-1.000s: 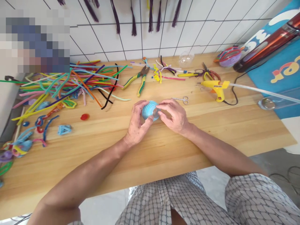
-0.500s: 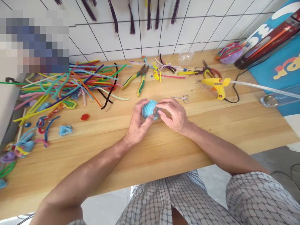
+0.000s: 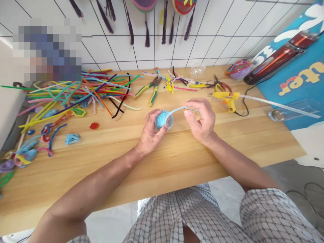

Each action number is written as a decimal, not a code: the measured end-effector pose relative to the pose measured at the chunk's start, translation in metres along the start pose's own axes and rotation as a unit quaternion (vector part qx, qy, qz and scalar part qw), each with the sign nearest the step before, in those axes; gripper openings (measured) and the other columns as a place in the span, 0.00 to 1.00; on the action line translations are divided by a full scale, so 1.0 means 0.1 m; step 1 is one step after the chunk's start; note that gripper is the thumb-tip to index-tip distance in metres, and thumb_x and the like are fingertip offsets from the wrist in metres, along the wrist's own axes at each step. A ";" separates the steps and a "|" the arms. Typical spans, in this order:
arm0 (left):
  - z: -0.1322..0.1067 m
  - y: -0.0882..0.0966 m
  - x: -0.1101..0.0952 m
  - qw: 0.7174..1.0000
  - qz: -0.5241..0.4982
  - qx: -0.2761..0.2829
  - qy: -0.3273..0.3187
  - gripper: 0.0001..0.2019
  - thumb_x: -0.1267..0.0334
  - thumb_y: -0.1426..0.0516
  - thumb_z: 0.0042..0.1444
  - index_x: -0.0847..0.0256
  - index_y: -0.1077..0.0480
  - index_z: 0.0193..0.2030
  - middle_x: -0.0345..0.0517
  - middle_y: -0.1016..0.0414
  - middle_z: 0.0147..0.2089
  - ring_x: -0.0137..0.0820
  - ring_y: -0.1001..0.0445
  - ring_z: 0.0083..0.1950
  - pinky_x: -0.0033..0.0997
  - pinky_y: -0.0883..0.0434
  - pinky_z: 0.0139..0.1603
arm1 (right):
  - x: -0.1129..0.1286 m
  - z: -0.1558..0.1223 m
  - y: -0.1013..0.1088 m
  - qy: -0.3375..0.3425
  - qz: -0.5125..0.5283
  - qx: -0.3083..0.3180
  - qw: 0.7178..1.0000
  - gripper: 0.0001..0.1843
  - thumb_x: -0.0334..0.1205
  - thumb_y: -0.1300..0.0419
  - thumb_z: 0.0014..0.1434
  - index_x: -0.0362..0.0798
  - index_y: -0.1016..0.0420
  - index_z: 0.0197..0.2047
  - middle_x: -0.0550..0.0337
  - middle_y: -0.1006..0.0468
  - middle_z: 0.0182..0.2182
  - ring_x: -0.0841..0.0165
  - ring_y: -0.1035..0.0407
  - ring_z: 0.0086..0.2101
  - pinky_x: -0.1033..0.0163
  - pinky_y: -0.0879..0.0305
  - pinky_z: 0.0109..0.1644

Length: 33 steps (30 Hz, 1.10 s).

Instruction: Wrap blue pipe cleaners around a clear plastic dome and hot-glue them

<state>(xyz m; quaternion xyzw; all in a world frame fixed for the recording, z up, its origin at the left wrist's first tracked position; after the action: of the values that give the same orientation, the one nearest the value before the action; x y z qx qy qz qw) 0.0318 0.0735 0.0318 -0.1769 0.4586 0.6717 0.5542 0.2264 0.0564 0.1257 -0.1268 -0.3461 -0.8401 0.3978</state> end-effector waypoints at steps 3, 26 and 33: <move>-0.01 0.00 0.03 1.000 -0.006 -0.006 0.010 0.26 0.50 0.39 0.71 0.53 0.38 0.71 0.57 0.31 0.69 0.46 0.30 0.73 0.55 0.27 0.72 | -0.16 0.03 0.23 -0.066 0.038 -0.032 0.997 0.14 0.52 0.41 0.73 0.55 0.20 0.52 0.55 0.16 0.47 0.58 0.22 0.49 0.47 0.26 0.57; 0.01 -0.04 0.00 0.997 -0.024 -0.065 -0.017 0.21 0.56 0.39 0.70 0.55 0.34 0.66 0.59 0.29 0.68 0.47 0.28 0.71 0.57 0.27 0.72 | -2.17 -0.28 1.04 -0.348 -0.252 -0.008 0.903 0.18 0.50 0.39 0.55 0.49 0.29 0.45 0.41 0.17 0.43 0.48 0.25 0.47 0.35 0.30 0.59; 0.00 0.02 0.09 0.994 -0.065 -0.092 0.010 0.18 0.50 0.42 0.74 0.49 0.32 0.66 0.57 0.30 0.69 0.46 0.30 0.73 0.58 0.29 0.74 | -1.12 -0.16 0.43 -0.176 -0.183 0.072 0.964 0.23 0.60 0.35 0.61 0.48 0.21 0.48 0.45 0.14 0.42 0.50 0.20 0.43 0.44 0.24 0.51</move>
<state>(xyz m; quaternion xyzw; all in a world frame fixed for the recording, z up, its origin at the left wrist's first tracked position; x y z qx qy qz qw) 0.0271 0.0785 0.0256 -0.2634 0.3878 0.6716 0.5738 0.3327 0.0917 0.0796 -0.1785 -0.4876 -0.8359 0.1780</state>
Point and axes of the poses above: each hand's wrist, its own z-axis towards the middle knuckle, its own y-axis out of the back of the hand, x = y × z, the point moved 9 cm from there along z, towards the middle knuckle
